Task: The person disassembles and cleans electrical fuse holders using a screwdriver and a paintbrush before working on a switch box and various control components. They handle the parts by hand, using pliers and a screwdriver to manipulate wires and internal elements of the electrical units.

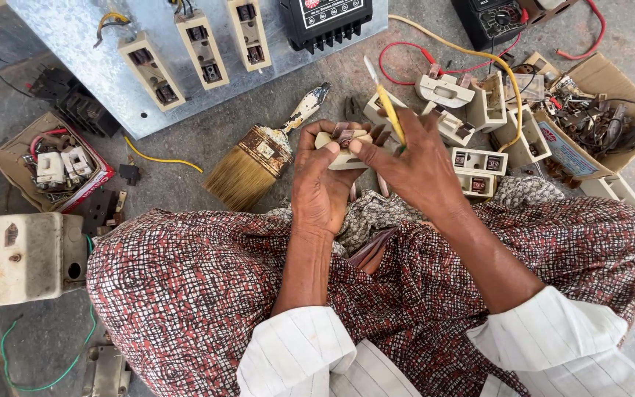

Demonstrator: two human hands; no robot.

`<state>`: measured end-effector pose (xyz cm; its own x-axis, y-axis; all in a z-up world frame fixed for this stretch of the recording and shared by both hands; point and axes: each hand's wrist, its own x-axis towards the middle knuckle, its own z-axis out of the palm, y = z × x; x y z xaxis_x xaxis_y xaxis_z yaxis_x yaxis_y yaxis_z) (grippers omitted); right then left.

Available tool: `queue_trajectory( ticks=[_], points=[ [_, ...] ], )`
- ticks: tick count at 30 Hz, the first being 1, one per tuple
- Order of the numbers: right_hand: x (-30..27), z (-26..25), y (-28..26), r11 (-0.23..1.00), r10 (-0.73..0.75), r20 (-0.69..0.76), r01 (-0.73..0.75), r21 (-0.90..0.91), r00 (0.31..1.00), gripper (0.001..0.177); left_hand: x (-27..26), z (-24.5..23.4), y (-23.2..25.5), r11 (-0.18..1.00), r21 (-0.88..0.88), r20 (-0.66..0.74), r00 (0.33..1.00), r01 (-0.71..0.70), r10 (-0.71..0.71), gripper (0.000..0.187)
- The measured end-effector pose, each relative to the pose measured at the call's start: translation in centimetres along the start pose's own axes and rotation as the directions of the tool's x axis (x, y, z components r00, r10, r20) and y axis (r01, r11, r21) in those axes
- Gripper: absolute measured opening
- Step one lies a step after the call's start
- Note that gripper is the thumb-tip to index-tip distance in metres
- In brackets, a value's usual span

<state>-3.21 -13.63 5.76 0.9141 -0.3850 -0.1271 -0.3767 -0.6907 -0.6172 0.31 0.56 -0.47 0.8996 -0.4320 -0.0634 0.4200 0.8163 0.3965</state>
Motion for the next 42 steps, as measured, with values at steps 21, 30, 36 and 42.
queue_trajectory(
  ticks=[21,30,36,42],
  points=[
    [1.1,-1.4,0.3,0.965,-0.151,0.131,0.118,0.235,0.980,0.055,-0.1,1.6,3.3,0.631,0.762,-0.157,0.987,0.145,-0.038,0.033],
    [0.1,-1.5,-0.8,0.946,-0.247,0.049,0.230,0.228,0.968,0.053,-0.4,1.0,3.5,0.550,0.828,-0.113,0.993,0.107,-0.022,0.019],
    [0.3,-1.6,-1.1,0.884,-0.444,-0.029,0.443,0.150,0.896,0.054,-0.1,0.6,3.5,0.606,0.786,-0.115,0.992,0.121,-0.049,0.010],
    [0.6,-1.6,-0.9,0.949,-0.284,0.050,0.273,0.158,0.958,0.061,-0.1,0.9,4.0,0.626,0.767,-0.124,0.990,0.141,-0.070,0.009]
  ],
)
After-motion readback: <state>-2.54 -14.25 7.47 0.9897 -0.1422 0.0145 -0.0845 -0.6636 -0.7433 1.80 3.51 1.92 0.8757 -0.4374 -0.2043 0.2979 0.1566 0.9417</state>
